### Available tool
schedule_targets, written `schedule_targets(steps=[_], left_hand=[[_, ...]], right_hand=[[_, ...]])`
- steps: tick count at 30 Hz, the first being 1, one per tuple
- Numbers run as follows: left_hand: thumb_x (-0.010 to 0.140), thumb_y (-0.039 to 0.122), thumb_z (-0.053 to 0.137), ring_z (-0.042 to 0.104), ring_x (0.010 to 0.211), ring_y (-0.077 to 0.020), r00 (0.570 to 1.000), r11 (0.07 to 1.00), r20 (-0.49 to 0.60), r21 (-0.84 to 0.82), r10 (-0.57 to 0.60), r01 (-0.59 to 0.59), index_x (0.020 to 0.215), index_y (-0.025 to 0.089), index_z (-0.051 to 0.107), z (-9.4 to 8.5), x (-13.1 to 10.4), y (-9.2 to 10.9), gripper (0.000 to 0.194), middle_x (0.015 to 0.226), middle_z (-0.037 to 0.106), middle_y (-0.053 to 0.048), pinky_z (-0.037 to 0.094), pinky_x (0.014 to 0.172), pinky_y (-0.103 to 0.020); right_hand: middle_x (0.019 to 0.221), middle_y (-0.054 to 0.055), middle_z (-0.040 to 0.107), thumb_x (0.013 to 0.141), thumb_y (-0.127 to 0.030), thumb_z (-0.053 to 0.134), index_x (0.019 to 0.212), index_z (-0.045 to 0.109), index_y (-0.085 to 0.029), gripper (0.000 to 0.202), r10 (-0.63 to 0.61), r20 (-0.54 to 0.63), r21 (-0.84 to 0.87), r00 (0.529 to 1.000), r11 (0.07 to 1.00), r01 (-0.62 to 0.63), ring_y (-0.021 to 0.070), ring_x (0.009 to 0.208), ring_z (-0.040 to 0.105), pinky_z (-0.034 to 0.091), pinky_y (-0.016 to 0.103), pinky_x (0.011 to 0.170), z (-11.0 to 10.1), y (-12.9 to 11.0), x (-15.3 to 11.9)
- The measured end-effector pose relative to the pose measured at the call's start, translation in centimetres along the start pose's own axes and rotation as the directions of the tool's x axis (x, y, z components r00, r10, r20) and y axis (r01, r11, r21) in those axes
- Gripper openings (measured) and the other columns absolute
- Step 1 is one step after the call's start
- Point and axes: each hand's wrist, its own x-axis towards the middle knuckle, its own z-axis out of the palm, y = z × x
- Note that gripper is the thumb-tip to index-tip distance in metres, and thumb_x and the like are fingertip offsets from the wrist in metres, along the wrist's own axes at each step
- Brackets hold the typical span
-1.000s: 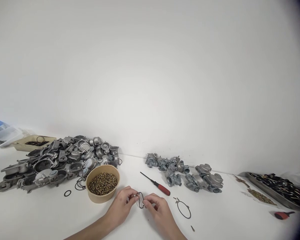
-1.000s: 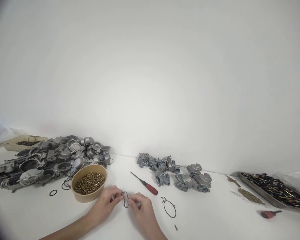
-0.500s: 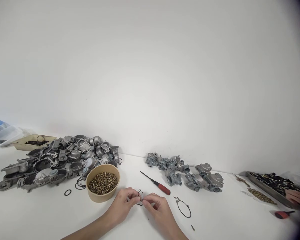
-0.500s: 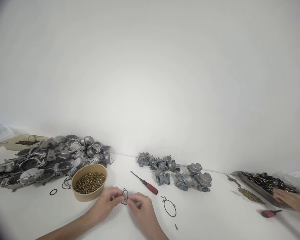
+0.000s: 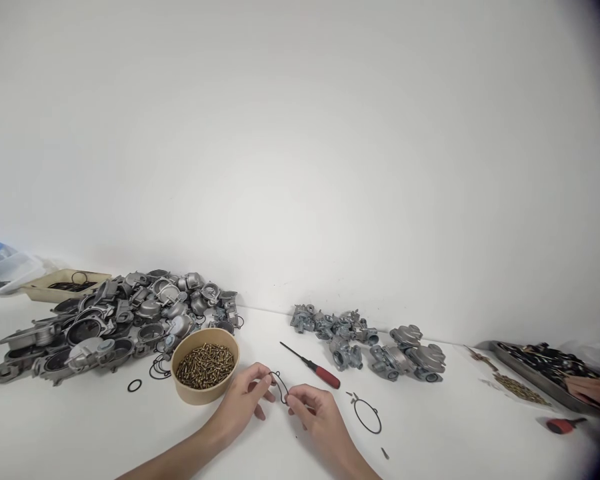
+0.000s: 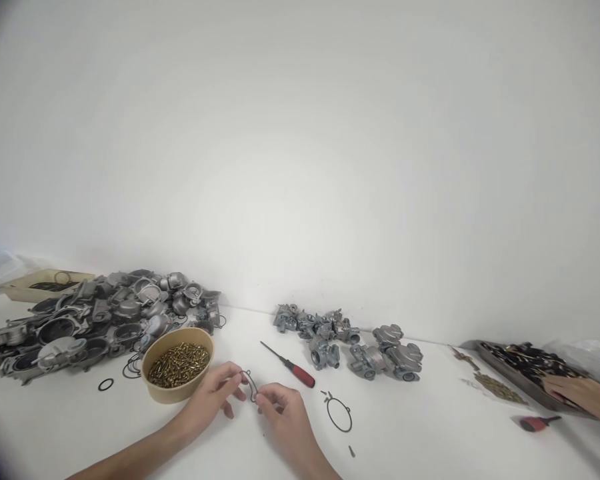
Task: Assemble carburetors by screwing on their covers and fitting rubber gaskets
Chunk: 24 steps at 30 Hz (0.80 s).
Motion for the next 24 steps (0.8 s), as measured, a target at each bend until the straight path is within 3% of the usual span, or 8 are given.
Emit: schedule_targets(steps=[6,14,24], left_hand=[[0.083,0.058,0.059,0.066,0.084,-0.0226,0.998,0.997,0.009,-0.055,-0.057,0.058,0.092,0.015,0.059,0.01,-0.02,0.28,0.044,0.091,0.063,-0.008,0.054,0.051,-0.025],[0.076,0.047,0.073,0.069,0.084,-0.0242,0.998,0.996,0.011,-0.063,-0.067,0.067,0.091,0.011,0.067,-0.04,0.01,0.08,0.039,0.09,0.068,-0.011,0.056,0.056,-0.027],[0.079,0.049,0.069,0.065,0.075,-0.0197,0.999,0.999,-0.017,-0.023,-0.03,0.03,0.088,0.013,0.066,0.11,-0.06,0.35,0.037,0.084,0.062,-0.006,0.053,0.047,-0.022]], right_hand=[[0.069,0.004,0.064,0.084,-0.057,0.062,0.081,0.068,-0.016,0.041,0.04,-0.014,0.095,0.999,0.995,-0.038,0.0177,0.062,0.057,0.036,0.024,0.048,-0.19,-0.31,0.2],[0.077,0.007,0.064,0.081,-0.061,0.065,0.082,0.065,-0.016,0.045,0.066,-0.012,0.213,0.998,0.975,-0.062,0.019,0.069,0.06,0.038,0.022,0.046,-0.46,0.28,0.52],[0.075,0.005,0.062,0.081,-0.06,0.066,0.081,0.063,-0.016,0.044,0.069,-0.022,0.218,0.997,0.974,-0.063,0.0178,0.067,0.06,0.037,0.021,0.045,-0.43,0.61,0.66]])
